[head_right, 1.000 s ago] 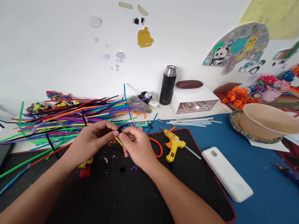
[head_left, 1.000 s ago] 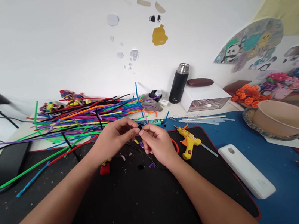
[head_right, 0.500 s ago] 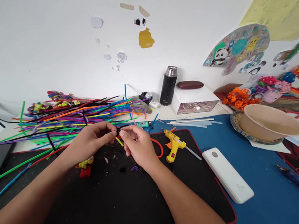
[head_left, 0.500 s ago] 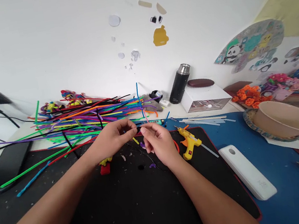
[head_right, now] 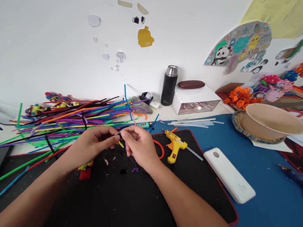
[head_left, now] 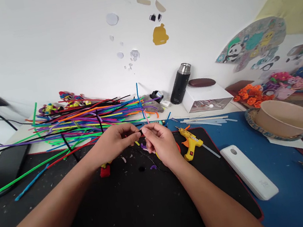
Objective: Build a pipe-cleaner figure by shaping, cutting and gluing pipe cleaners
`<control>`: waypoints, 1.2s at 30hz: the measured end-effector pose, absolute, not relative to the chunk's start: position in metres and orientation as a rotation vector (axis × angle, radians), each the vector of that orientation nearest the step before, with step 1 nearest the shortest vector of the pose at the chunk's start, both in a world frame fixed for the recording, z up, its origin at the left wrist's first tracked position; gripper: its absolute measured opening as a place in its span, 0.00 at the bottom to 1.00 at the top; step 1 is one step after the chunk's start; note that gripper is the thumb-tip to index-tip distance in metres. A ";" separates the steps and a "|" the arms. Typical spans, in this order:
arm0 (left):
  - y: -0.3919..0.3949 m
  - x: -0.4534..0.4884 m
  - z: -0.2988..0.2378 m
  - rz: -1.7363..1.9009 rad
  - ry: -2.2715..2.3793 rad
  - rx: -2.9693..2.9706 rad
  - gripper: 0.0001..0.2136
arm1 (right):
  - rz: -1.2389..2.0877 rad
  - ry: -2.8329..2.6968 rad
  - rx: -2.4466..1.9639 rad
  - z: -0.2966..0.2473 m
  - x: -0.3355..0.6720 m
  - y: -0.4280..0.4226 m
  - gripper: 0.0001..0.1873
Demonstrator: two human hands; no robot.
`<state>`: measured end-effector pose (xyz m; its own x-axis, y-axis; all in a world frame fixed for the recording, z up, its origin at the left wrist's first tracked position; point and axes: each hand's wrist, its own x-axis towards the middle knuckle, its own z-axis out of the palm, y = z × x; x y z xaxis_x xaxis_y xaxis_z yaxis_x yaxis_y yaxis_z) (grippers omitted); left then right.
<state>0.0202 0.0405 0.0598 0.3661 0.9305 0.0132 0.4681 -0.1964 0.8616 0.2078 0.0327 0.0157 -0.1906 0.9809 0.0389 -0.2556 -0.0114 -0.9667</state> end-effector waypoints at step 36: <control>0.042 -0.012 0.089 1.000 1.026 1.596 0.18 | 0.764 -1.949 -1.510 0.030 0.263 0.030 0.16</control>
